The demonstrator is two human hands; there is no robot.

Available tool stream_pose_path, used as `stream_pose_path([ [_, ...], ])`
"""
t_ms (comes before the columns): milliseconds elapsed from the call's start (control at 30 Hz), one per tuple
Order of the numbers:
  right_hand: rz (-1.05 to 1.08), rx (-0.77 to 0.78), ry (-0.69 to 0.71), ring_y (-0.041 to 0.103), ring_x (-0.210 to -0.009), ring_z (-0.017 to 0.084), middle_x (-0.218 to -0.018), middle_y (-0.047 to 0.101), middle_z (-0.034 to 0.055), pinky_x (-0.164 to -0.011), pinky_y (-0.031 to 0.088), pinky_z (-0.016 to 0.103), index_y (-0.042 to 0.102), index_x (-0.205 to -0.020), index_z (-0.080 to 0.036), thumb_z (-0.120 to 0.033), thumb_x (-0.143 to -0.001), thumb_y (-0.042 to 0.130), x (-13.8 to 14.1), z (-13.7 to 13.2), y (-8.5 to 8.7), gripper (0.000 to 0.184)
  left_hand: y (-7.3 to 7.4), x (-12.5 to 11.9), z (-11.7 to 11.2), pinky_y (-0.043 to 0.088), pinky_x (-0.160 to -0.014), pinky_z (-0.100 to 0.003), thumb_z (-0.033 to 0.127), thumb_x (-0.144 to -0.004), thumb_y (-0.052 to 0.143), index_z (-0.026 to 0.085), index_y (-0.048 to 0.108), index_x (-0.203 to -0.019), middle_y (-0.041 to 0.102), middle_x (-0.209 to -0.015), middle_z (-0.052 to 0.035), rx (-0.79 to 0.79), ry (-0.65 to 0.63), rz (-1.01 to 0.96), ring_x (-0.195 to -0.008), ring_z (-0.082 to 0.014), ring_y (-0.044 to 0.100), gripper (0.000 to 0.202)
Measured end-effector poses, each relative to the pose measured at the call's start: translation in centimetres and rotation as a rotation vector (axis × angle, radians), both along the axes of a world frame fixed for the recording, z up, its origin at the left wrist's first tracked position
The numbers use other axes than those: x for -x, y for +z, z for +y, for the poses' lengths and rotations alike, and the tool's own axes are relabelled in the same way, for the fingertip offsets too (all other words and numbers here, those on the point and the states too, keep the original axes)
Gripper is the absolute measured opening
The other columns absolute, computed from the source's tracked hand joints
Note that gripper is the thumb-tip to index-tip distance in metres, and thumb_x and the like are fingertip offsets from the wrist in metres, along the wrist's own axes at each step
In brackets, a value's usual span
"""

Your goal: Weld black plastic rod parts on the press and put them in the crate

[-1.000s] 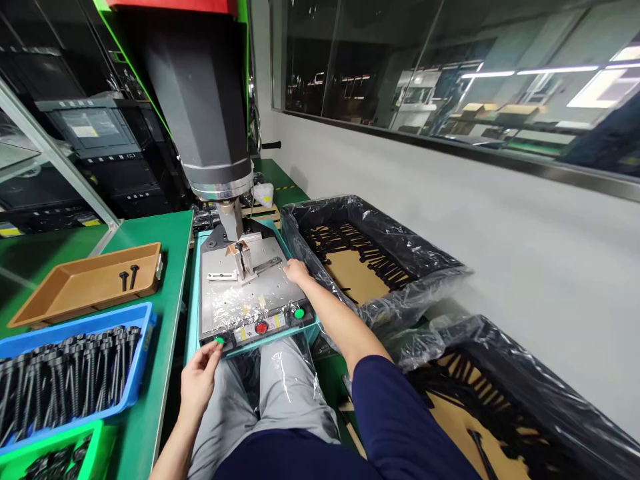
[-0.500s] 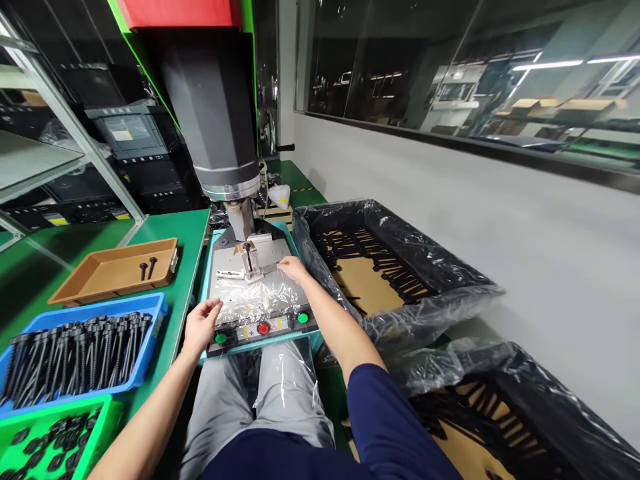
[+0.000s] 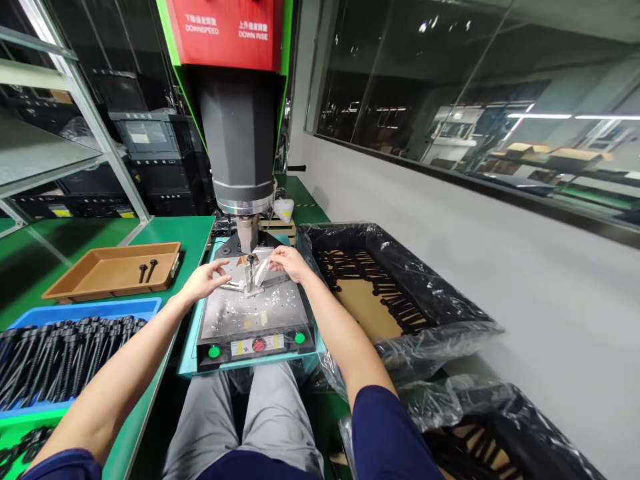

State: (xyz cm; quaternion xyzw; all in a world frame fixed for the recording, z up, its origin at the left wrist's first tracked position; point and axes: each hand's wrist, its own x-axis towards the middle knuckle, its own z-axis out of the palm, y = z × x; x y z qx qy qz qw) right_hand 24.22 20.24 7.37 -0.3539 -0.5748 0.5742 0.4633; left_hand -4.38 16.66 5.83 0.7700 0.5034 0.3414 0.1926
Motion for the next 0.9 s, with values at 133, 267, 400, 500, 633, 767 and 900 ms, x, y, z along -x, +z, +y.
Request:
stream_pose_path([
  [133, -0.04, 0.101, -0.158, 0.064, -0.056, 0.012, -0.062, 0.066, 0.0008, -0.05, 0.049, 0.02, 0.058, -0.07, -0.016, -0.026, -0.072, 0.074, 0.5, 2.5, -0.9, 0.02, 0.7, 2.1, 2.1, 0.039, -0.059, -0.026, 0.051, -0.075, 0.063, 0.017, 0.068, -0.072, 0.064, -0.067, -0.0016, 0.131, -0.028, -0.124, -0.06, -0.0158, 0.055, 0.034],
  [267, -0.079, 0.104, -0.257, 0.06, -0.05, 0.01, -0.059, 0.063, -0.0005, -0.044, 0.045, 0.016, 0.06, -0.074, -0.015, -0.02, -0.075, 0.073, 1.3, 4.5, -1.5, 0.014, 2.1, 2.7, 4.0, 0.032, -0.052, -0.023, 0.053, -0.071, 0.066, 0.017, 0.062, -0.064, 0.057, -0.055, 0.0015, 0.165, -0.018, -0.175, -0.051, -0.0123, 0.047, 0.037],
  [400, -0.07, 0.091, -0.267, 0.057, -0.046, 0.009, -0.058, 0.063, -0.0018, -0.04, 0.042, 0.016, 0.06, -0.081, -0.016, -0.017, -0.074, 0.073, 2.1, 6.4, -1.3, 0.015, 3.6, 2.3, 6.3, 0.029, -0.049, -0.023, 0.055, -0.068, 0.068, 0.017, 0.059, -0.061, 0.052, -0.049, 0.0028, 0.186, 0.058, -0.19, -0.045, -0.0102, 0.042, 0.04],
  [500, -0.109, 0.093, -0.224, 0.054, -0.042, 0.008, -0.058, 0.062, -0.0023, -0.036, 0.038, 0.016, 0.06, -0.081, -0.016, -0.015, -0.074, 0.073, 2.3, 7.6, -1.4, 0.015, 3.7, 2.2, 8.1, 0.026, -0.047, -0.022, 0.056, -0.066, 0.07, 0.017, 0.057, -0.059, 0.047, -0.048, 0.0047, 0.191, 0.044, -0.199, -0.044, -0.0083, 0.036, 0.042],
  [633, -0.253, 0.105, -0.153, 0.051, -0.039, 0.007, -0.055, 0.061, -0.0014, -0.033, 0.037, 0.016, 0.061, -0.073, -0.014, -0.015, -0.076, 0.071, 1.9, 8.3, -2.4, 0.011, 2.1, 2.7, 9.5, 0.024, -0.046, -0.021, 0.055, -0.067, 0.07, 0.016, 0.055, -0.057, 0.044, -0.049, 0.0054, 0.254, -0.021, -0.14, -0.045, -0.0074, 0.033, 0.042],
  [767, -0.164, 0.175, -0.12, 0.053, -0.04, 0.007, -0.059, 0.062, -0.0016, -0.033, 0.036, 0.015, 0.06, -0.073, -0.016, -0.023, -0.076, 0.074, 1.0, 8.7, -3.1, 0.017, 1.1, 3.2, 10.1, 0.022, -0.045, -0.021, 0.054, -0.067, 0.071, 0.016, 0.053, -0.058, 0.042, -0.048, 0.0062, 0.323, -0.035, -0.19, -0.044, -0.007, 0.031, 0.043],
  [900, -0.009, 0.242, -0.155, 0.05, -0.039, 0.006, -0.058, 0.059, -0.0039, -0.032, 0.031, 0.015, 0.056, -0.076, -0.017, -0.026, -0.079, 0.071, 0.7, 9.6, -2.7, 0.018, 1.6, 3.3, 11.1, 0.025, -0.046, -0.021, 0.056, -0.066, 0.071, 0.017, 0.051, -0.058, 0.044, -0.049, 0.0058, 0.34, -0.053, -0.373, -0.044, -0.0066, 0.034, 0.045],
])
